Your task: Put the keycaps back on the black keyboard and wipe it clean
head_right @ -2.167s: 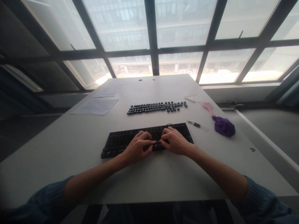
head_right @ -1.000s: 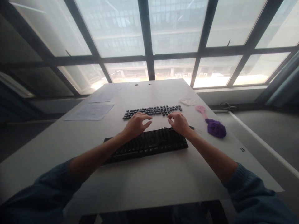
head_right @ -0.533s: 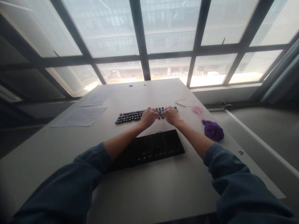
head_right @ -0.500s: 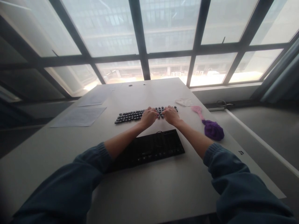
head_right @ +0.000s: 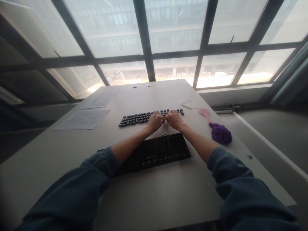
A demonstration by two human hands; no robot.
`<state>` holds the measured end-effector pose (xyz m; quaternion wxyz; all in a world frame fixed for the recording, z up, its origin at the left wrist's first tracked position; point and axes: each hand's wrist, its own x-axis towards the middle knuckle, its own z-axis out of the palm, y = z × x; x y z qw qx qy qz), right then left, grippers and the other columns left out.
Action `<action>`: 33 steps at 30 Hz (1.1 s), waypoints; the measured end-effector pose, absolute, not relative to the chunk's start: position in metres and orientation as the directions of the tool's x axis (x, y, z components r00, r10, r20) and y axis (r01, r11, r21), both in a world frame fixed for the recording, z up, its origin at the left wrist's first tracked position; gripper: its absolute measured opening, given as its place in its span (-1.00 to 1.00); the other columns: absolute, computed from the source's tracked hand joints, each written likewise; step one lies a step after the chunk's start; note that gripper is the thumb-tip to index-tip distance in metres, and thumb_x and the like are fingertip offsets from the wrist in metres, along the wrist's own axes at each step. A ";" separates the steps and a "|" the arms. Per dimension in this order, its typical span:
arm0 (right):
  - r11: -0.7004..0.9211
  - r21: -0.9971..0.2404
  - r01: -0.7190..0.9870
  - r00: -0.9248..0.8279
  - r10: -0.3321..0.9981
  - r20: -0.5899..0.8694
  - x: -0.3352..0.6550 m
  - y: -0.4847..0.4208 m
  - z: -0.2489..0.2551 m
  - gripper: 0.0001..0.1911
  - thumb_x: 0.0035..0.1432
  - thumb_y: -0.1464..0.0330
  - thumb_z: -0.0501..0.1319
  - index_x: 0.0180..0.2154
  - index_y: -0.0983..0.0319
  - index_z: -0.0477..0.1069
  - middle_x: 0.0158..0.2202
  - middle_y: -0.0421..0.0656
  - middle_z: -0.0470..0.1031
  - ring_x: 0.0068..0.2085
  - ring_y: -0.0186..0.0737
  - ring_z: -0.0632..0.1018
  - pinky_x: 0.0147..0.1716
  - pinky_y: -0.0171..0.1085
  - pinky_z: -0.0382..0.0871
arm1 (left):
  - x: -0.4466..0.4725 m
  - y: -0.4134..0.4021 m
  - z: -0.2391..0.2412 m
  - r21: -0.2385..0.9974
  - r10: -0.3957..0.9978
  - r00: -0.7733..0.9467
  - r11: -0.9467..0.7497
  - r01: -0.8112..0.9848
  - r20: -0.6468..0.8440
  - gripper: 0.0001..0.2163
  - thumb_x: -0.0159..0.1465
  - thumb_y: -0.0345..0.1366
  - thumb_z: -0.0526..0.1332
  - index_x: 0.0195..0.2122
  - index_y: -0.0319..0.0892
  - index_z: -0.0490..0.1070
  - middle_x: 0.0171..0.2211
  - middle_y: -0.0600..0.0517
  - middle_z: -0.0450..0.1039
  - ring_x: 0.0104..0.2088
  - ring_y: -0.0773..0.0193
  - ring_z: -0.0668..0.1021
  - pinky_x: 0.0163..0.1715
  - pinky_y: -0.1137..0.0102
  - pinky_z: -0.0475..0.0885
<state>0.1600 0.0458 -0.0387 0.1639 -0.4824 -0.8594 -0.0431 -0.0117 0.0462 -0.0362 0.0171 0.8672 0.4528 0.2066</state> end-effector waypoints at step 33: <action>0.552 -0.712 0.434 -0.415 0.824 0.386 0.207 -0.130 -0.040 -0.94 0.14 0.45 0.36 -0.36 0.16 0.58 -0.26 -0.13 0.60 -0.21 -0.13 0.58 -0.15 -0.12 0.48 | -0.041 -0.123 -0.024 0.592 0.792 0.550 -0.585 0.555 0.266 -0.96 0.15 -0.34 0.45 -0.38 -0.07 0.64 -0.29 0.06 0.64 -0.22 0.16 0.53 -0.11 0.27 0.41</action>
